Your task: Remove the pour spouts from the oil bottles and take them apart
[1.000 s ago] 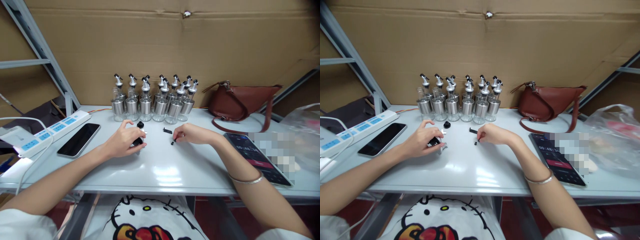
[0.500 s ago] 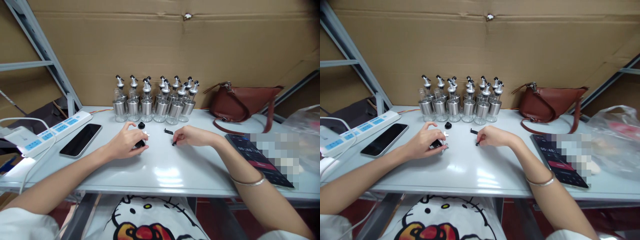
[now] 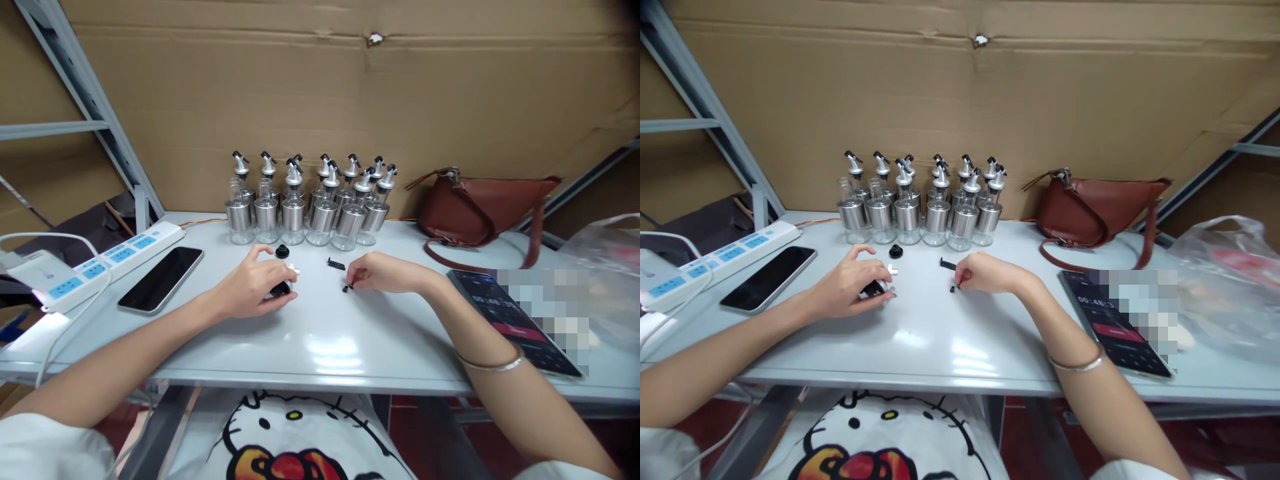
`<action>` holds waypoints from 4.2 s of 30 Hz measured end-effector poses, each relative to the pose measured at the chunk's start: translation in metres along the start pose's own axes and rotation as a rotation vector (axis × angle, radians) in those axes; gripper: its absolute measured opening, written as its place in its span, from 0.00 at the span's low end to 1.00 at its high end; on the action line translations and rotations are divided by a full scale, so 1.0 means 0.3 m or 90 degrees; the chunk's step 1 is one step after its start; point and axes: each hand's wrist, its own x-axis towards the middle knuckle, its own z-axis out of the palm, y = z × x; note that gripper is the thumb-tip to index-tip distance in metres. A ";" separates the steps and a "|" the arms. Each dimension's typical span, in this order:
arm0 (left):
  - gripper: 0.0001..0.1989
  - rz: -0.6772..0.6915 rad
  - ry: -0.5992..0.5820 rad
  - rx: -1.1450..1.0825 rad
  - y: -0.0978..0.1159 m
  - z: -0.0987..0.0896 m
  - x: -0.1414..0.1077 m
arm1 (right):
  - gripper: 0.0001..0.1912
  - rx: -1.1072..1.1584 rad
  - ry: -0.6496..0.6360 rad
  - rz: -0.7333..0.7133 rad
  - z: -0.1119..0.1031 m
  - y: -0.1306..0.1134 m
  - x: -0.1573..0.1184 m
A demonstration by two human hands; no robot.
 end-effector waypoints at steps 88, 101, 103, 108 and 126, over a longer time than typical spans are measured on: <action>0.14 -0.529 -0.043 -0.084 -0.109 -0.017 0.008 | 0.12 -0.172 0.780 -0.440 0.064 -0.138 -0.032; 0.10 -0.490 -0.095 -0.041 -0.189 0.090 -0.071 | 0.10 -0.188 0.486 -0.412 0.117 -0.144 -0.001; 0.10 -0.487 -0.095 -0.038 -0.185 0.089 -0.071 | 0.09 -0.195 0.389 -0.400 0.137 -0.158 0.002; 0.13 -0.456 -0.123 -0.028 -0.171 0.070 -0.069 | 0.07 -0.176 0.209 -0.355 0.175 -0.188 0.004; 0.27 -0.132 -0.217 -0.173 -0.043 0.053 -0.034 | 0.12 -0.099 0.167 -0.392 0.167 -0.190 -0.007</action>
